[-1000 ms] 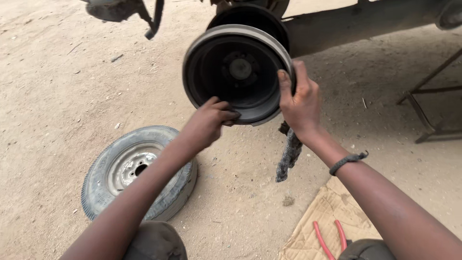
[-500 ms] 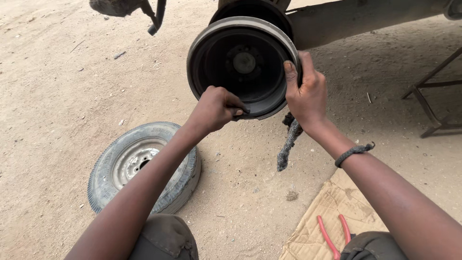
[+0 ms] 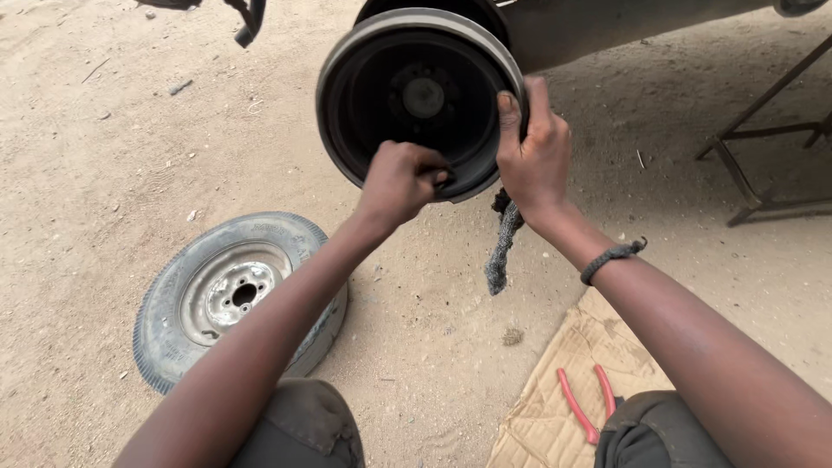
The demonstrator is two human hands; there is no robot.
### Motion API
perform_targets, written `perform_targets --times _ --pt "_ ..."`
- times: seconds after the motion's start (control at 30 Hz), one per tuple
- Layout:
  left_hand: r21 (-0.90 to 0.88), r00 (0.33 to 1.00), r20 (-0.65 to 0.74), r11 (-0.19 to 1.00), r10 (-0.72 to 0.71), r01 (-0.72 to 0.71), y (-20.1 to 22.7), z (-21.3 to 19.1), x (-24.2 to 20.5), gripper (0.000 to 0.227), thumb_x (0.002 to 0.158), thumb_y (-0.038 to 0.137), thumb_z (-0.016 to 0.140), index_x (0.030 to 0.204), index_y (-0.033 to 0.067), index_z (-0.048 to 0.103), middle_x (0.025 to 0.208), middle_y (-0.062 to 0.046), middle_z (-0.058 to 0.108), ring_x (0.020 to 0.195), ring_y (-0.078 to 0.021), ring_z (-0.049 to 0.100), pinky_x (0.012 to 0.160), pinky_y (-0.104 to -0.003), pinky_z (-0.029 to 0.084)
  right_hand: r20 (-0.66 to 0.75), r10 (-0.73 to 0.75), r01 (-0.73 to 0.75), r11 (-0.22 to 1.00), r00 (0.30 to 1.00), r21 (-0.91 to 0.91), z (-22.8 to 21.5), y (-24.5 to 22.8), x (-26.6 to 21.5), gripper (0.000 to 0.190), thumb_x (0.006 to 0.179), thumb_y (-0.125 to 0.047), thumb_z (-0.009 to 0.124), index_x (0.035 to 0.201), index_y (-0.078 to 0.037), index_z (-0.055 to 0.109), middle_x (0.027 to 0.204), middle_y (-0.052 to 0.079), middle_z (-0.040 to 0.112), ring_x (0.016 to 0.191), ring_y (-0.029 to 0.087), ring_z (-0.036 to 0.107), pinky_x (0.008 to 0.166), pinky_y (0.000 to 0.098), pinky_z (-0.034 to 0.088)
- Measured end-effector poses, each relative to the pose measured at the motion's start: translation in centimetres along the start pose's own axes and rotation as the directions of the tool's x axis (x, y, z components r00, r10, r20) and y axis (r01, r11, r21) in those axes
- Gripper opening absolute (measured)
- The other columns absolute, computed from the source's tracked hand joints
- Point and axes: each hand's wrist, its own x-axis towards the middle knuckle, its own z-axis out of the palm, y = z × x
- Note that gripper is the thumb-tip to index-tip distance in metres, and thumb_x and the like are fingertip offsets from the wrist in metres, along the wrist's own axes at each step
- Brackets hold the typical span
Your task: The person wipes and cleans the interior of a brake drum assembly using a cloth by hand while sitting on the ground near a vehicle.
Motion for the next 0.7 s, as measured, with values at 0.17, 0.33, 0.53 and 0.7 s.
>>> perform_targets --times 0.17,0.33,0.53,0.7 --pt "-0.142 1.0 0.03 0.99 0.004 0.0 -0.4 -1.2 0.2 0.015 0.083 0.006 0.075 0.098 0.004 0.08 0.088 -0.012 0.079 0.072 -0.0165 0.077 0.068 -0.03 0.062 0.048 -0.003 0.005 1.0 0.999 -0.029 -0.8 -0.1 0.4 0.043 0.115 -0.045 0.04 0.106 -0.006 0.055 0.063 0.004 0.06 0.051 0.016 0.061 0.046 0.0302 0.045" --pt "-0.236 0.972 0.233 0.968 -0.029 0.085 -0.5 -1.1 -2.5 0.019 0.081 0.008 0.08 0.099 0.0024 0.08 0.091 -0.013 0.08 0.082 -0.0174 0.077 0.075 -0.031 0.061 0.079 -0.028 0.035 0.996 0.996 -0.079 -1.3 0.4 0.6 0.043 0.115 -0.045 0.043 0.106 -0.006 0.057 0.06 0.002 0.058 0.05 0.016 0.061 0.046 0.0304 0.044" --pt "-0.685 0.989 0.097 0.713 -0.113 0.148 -0.3 -5.0 -3.3 0.021 0.092 0.009 0.069 0.11 -0.0023 0.073 0.091 -0.013 0.077 0.072 -0.0148 0.072 0.066 -0.027 0.062 0.124 0.012 -0.005 0.999 0.992 -0.053 -1.6 0.3 0.5 0.043 0.114 -0.045 0.044 0.108 -0.005 0.057 0.068 0.004 0.061 0.057 0.016 0.062 0.052 0.0312 0.047" --pt "-0.752 0.983 0.049 0.641 -0.179 0.154 -0.6 -5.3 -4.0 0.027 0.09 0.005 0.07 0.115 -0.0021 0.063 0.084 -0.015 0.073 0.068 -0.0158 0.072 0.059 -0.029 0.06 -0.133 -0.259 0.215 0.936 0.957 -0.278 -3.7 -0.7 1.3 0.048 0.112 -0.041 0.069 0.126 0.002 0.054 0.108 0.013 0.05 0.097 0.021 0.055 0.074 0.0304 0.05"
